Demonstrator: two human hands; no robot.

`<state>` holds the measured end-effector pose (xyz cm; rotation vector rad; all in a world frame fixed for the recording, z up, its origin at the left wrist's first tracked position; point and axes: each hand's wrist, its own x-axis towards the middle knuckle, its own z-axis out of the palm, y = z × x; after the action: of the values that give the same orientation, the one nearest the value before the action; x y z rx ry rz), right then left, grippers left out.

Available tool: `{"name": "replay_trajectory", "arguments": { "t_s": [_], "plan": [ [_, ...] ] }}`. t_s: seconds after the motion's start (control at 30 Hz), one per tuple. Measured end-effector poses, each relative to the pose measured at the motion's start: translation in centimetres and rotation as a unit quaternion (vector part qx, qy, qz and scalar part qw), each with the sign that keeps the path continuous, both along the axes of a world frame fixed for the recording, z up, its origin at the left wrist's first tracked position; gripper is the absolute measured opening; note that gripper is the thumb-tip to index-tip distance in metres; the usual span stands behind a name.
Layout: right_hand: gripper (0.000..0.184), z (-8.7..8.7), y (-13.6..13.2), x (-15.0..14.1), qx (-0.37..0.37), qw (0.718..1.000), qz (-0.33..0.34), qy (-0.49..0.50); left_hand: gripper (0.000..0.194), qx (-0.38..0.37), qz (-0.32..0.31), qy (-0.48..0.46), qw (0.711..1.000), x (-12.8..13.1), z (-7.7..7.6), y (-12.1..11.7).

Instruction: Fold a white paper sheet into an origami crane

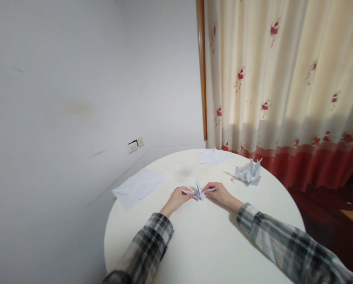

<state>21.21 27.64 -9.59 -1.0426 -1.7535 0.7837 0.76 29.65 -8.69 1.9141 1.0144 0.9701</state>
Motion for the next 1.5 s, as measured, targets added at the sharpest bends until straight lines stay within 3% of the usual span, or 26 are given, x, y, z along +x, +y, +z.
{"name": "replay_trajectory", "arguments": {
  "t_s": [0.23, 0.57, 0.9, 1.5],
  "plan": [
    [0.011, 0.2, -0.2, 0.2, 0.008, 1.0, 0.0, -0.006, 0.028, -0.007, 0.002, 0.014, 1.0, -0.3, -0.4, 0.1],
    [0.017, -1.0, 0.4, 0.5, -0.009, 1.0, -0.009, 0.022, 0.028, 0.008, 0.004, 0.028, 1.0, -0.5, -0.3, 0.2],
    [0.017, -0.6, 0.2, 0.4, -0.033, 0.999, -0.022, 0.035, 0.029, 0.003, -0.002, 0.029, 1.0, -0.8, -0.8, 0.5],
    [0.019, -1.3, 0.7, 0.7, -0.038, 0.997, -0.023, 0.068, 0.028, -0.012, 0.013, 0.027, 0.999, -0.7, -0.5, 0.4]
  ]
}}
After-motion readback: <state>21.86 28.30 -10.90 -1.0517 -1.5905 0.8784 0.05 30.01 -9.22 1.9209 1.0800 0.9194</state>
